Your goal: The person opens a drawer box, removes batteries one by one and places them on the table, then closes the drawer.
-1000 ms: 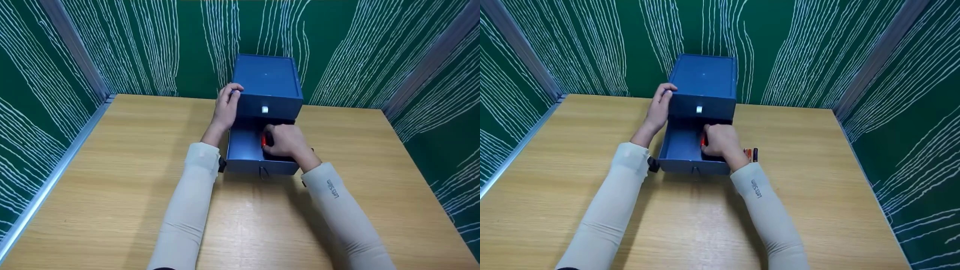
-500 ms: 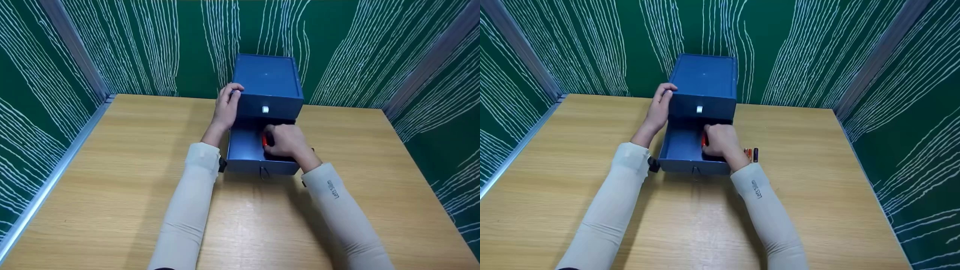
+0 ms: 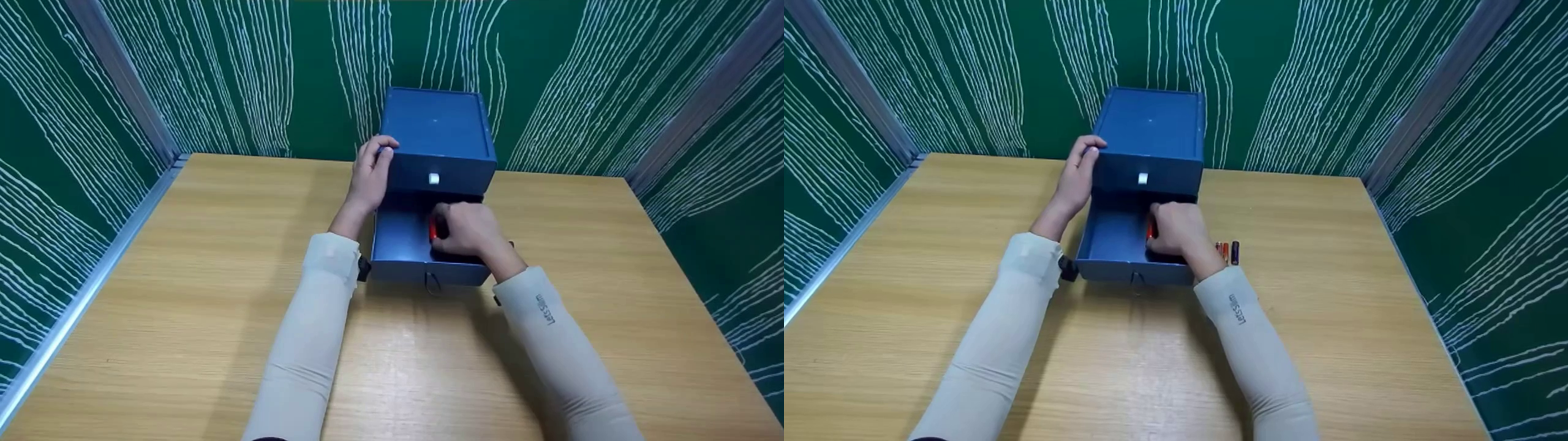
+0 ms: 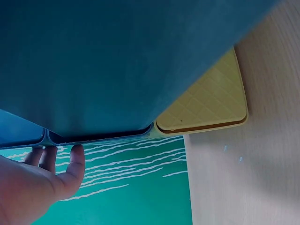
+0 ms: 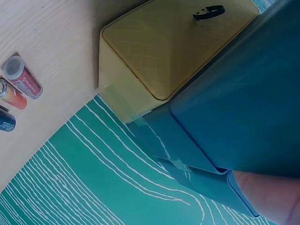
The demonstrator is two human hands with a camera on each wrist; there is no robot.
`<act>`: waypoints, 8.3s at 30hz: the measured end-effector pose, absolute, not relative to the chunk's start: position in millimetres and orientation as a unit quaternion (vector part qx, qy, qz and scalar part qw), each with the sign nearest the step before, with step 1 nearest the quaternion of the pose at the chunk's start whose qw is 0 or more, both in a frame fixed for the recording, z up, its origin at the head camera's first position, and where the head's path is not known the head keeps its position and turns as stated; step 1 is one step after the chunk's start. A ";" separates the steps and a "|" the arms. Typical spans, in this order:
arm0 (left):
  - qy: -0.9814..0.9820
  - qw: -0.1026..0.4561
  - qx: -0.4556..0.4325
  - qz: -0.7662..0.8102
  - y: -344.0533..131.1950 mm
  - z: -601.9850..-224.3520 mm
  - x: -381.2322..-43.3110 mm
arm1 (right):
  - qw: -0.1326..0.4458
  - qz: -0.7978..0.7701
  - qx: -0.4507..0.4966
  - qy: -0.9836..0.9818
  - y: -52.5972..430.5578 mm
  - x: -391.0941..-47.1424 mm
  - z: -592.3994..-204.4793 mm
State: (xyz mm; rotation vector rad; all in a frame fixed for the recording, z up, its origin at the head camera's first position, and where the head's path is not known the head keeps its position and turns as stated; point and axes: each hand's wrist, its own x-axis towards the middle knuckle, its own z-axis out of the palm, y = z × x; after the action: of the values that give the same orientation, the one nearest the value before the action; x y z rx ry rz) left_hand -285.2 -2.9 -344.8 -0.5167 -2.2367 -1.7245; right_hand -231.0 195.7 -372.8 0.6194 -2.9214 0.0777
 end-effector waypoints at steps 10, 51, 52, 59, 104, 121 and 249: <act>-0.762 0.127 -0.175 -0.611 -1.5 -320.8 -258.8 | 0.073 0.029 0.210 -0.975 195.2 -231.6 -373.3; -0.769 0.116 -0.165 -0.607 -3.1 -316.0 -256.4 | 0.092 0.118 0.220 -0.964 197.1 -233.8 -369.9; -0.769 0.116 -0.166 -0.606 -3.0 -316.0 -256.2 | 0.092 0.122 0.220 -0.964 197.2 -233.4 -369.7; -0.768 0.122 -0.173 -0.605 -2.4 -316.5 -255.4 | 0.087 0.149 0.210 -0.962 196.8 -229.8 -367.0; -0.771 0.112 -0.163 -0.605 -3.1 -340.2 -281.1 | 0.037 0.218 0.221 -0.950 198.9 -217.8 -348.6; -0.765 0.131 -0.181 -0.604 -3.5 -342.3 -284.5 | 0.048 0.236 0.222 -0.945 199.7 -213.7 -342.3; -0.779 0.155 -0.176 -0.581 -2.9 -346.5 -284.5 | 0.069 0.266 0.125 -0.953 281.0 -192.2 -337.0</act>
State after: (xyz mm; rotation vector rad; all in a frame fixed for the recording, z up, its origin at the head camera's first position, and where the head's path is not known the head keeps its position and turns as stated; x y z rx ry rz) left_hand -284.5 -2.9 -346.5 -0.5029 -2.2331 -1.6654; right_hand -192.2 281.0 -337.0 0.3751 -2.8695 0.8019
